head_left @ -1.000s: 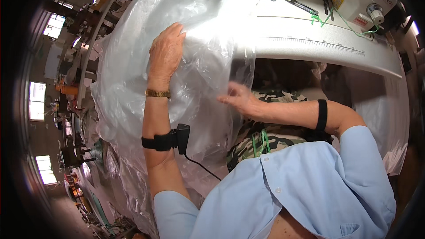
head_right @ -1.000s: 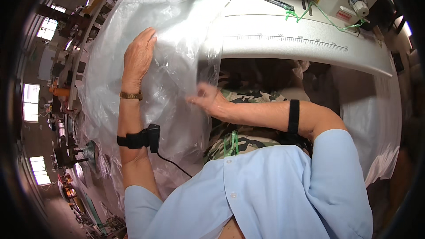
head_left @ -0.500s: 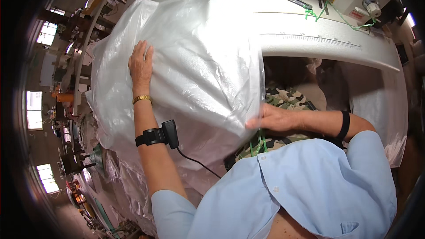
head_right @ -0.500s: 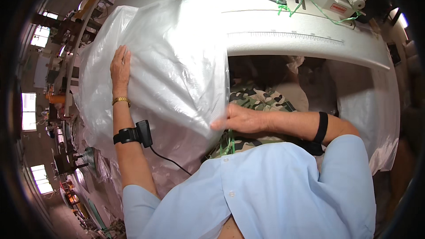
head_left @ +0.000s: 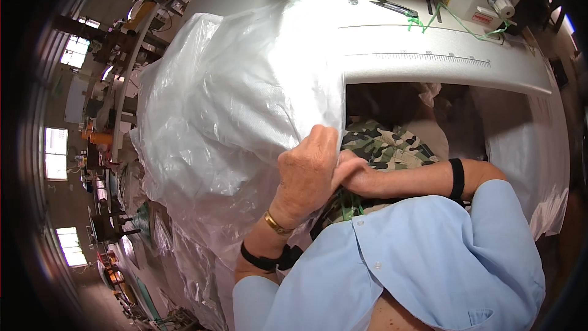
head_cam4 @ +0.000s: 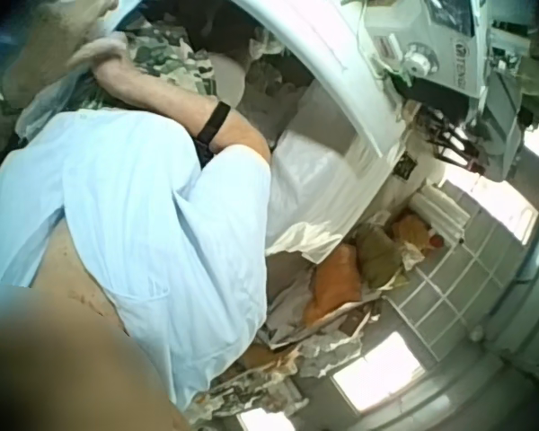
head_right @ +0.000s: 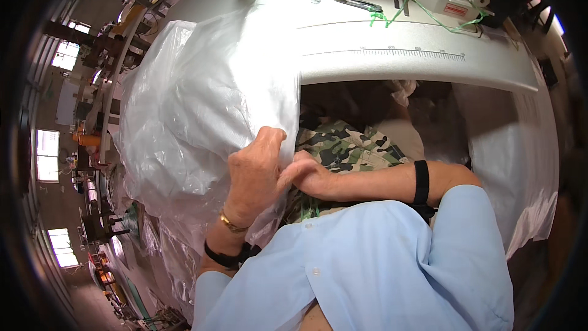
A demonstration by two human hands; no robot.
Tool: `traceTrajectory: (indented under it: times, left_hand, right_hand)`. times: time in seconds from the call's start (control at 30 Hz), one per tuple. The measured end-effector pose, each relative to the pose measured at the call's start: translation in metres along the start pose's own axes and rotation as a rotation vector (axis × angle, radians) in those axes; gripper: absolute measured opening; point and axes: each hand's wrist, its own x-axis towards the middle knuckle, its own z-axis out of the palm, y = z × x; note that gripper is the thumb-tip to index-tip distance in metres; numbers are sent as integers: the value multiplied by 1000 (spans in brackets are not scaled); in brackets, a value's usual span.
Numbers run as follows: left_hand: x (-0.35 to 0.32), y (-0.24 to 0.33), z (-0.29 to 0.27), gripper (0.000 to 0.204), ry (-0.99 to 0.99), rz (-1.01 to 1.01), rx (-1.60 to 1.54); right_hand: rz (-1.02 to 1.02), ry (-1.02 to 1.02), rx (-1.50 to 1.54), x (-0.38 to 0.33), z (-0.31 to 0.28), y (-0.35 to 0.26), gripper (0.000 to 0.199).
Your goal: The recorder is using a heavy-duty industrial sewing machine to stitch together large white woven plastic/synthetic bags.
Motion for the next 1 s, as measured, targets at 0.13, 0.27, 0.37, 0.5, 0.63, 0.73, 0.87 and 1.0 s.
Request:
traceTrajectory:
  times: [0.13, 0.27, 0.37, 0.5, 0.63, 0.73, 0.87, 1.0]
  left_hand:
    - [-7, -7, 18, 18, 89, -147, 16]
    - [-20, -13, 9, 9, 89, -125, -32]
    - [-25, -9, 2, 5, 116, -66, -18]
    - [-22, -7, 2, 6, 84, 2, 54]
    - [-22, -8, 7, 3, 42, -10, -120]
    - [-26, -8, 8, 3, 86, -34, -188]
    - [-32, -9, 9, 6, 111, -179, -399]
    - [-38, -13, 10, 8, 77, -300, -421]
  right_hand:
    - [259, 47, -304, -8, 1, -3, 34]
    - [74, 78, -65, -12, 9, -14, 33]
    - [20, 59, -111, -19, 13, -23, 33]
    - [-1, 49, -202, -32, 16, -34, 29]
    - [-32, 37, -409, -37, 20, -38, 26]
    - [-156, 23, -557, -33, 22, -35, 27]
    - [-304, -114, -869, -26, 18, -33, 24]
    - [-489, -403, -1044, -14, -8, -56, 18]
